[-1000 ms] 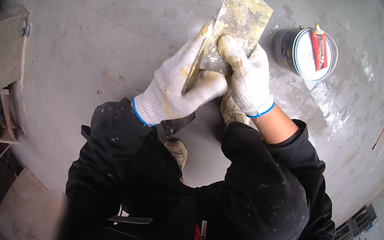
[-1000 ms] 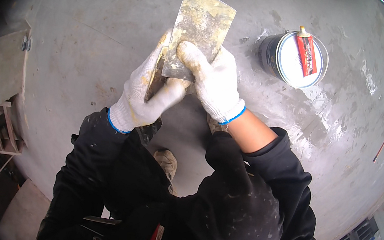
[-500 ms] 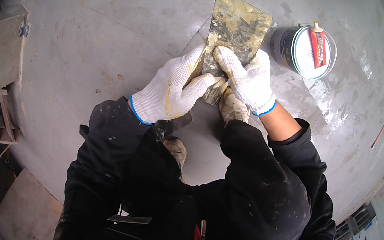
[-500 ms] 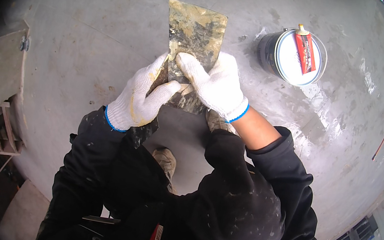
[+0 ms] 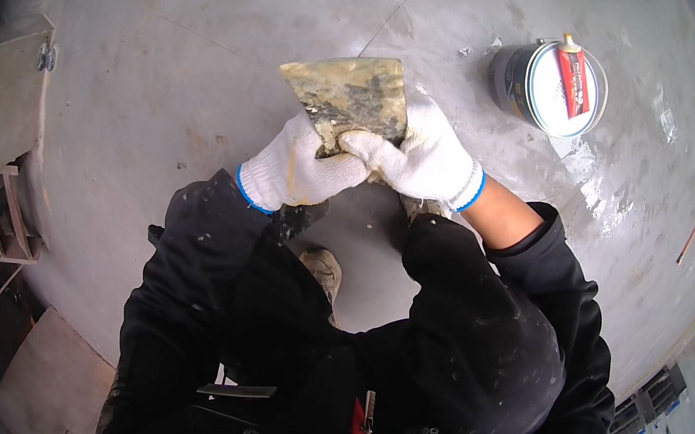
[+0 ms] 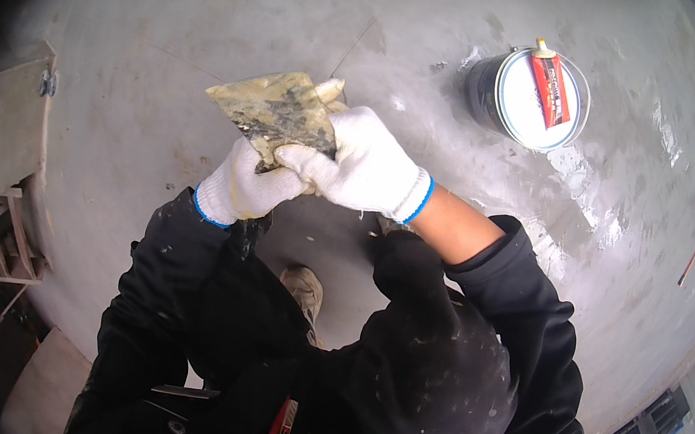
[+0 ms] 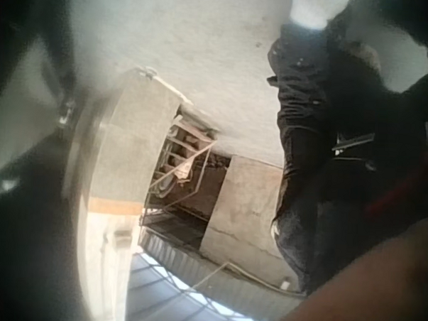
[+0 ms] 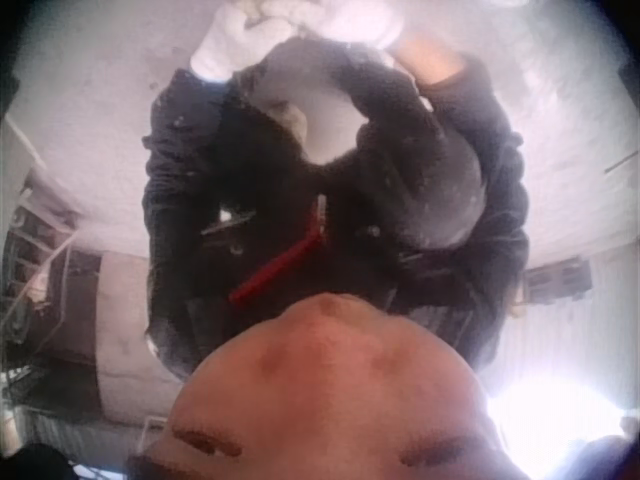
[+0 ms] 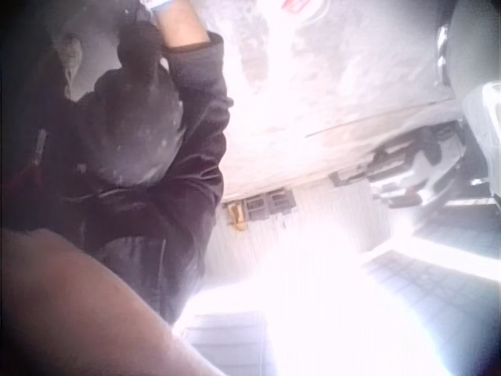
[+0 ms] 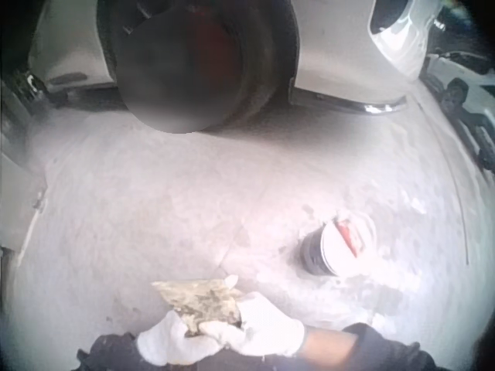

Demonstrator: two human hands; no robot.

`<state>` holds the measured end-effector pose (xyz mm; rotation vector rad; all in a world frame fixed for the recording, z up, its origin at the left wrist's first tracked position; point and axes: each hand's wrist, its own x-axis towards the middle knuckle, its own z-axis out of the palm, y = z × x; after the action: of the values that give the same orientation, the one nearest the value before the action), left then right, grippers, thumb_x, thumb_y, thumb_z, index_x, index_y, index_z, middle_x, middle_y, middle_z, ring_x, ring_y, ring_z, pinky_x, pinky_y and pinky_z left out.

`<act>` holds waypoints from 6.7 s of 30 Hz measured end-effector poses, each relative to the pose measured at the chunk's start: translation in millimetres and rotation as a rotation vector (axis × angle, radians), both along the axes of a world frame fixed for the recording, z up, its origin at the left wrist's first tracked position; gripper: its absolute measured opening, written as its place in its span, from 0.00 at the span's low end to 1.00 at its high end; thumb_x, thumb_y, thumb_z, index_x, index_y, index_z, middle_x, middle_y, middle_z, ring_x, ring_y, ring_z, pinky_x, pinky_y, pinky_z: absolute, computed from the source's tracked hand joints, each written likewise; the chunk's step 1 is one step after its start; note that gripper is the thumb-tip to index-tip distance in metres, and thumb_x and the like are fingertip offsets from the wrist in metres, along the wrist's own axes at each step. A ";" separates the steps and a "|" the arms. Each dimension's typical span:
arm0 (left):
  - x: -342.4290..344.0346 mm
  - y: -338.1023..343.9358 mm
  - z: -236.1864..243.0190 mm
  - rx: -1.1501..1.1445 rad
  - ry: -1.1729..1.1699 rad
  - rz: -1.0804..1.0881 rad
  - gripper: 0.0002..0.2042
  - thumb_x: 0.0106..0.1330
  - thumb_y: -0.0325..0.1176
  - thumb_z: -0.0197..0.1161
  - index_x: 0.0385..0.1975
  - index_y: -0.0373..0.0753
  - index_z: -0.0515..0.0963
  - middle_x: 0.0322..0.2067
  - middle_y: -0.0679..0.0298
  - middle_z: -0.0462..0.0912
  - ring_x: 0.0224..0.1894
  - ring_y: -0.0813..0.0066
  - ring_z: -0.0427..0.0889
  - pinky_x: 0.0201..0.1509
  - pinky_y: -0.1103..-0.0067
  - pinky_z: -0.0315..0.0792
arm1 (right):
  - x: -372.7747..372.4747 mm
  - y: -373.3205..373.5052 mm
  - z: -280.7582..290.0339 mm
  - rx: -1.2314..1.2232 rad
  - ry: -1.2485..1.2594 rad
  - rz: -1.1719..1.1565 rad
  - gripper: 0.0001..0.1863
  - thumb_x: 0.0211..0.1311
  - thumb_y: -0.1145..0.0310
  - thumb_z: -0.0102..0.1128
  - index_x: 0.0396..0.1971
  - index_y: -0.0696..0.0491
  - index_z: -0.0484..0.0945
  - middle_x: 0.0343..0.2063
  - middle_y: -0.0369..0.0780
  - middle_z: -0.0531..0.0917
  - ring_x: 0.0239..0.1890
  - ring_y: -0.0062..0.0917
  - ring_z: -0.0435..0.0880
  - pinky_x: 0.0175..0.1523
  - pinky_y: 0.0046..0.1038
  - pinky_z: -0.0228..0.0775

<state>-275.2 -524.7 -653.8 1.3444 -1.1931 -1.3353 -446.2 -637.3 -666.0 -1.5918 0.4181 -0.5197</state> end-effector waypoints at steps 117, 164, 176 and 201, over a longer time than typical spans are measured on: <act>7.0 30.1 -4.4 0.640 -0.006 0.067 0.27 0.70 0.22 0.63 0.69 0.30 0.71 0.56 0.60 0.85 0.56 0.80 0.81 0.61 0.78 0.75 | -29.9 33.2 -114.5 0.700 0.277 -0.149 0.11 0.74 0.74 0.57 0.52 0.61 0.79 0.37 0.38 0.87 0.35 0.19 0.85 0.40 0.27 0.83; -48.3 36.8 18.2 0.446 -0.101 0.066 0.25 0.69 0.24 0.61 0.67 0.26 0.72 0.56 0.53 0.84 0.58 0.71 0.82 0.64 0.75 0.74 | -75.8 14.0 -165.1 -0.671 1.109 -0.343 0.11 0.68 0.68 0.51 0.39 0.57 0.82 0.30 0.47 0.86 0.33 0.44 0.89 0.35 0.44 0.80; -55.4 44.1 13.2 0.471 -0.030 0.129 0.25 0.70 0.23 0.60 0.68 0.27 0.71 0.55 0.54 0.85 0.56 0.73 0.83 0.62 0.76 0.76 | -90.1 27.6 -139.8 -0.779 1.012 -0.222 0.11 0.68 0.69 0.50 0.42 0.57 0.79 0.28 0.48 0.85 0.29 0.41 0.88 0.34 0.42 0.80; -46.4 27.4 14.9 0.534 -0.034 0.062 0.23 0.71 0.25 0.62 0.65 0.26 0.74 0.50 0.59 0.87 0.50 0.79 0.84 0.56 0.79 0.77 | -130.5 -16.8 -160.2 -0.478 1.014 -0.327 0.10 0.70 0.67 0.56 0.42 0.56 0.82 0.34 0.52 0.88 0.36 0.44 0.90 0.40 0.42 0.83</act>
<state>-321.7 -497.2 -638.9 1.7632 -0.8329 -1.6606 -576.7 -654.1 -826.2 -2.1994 1.4116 0.0076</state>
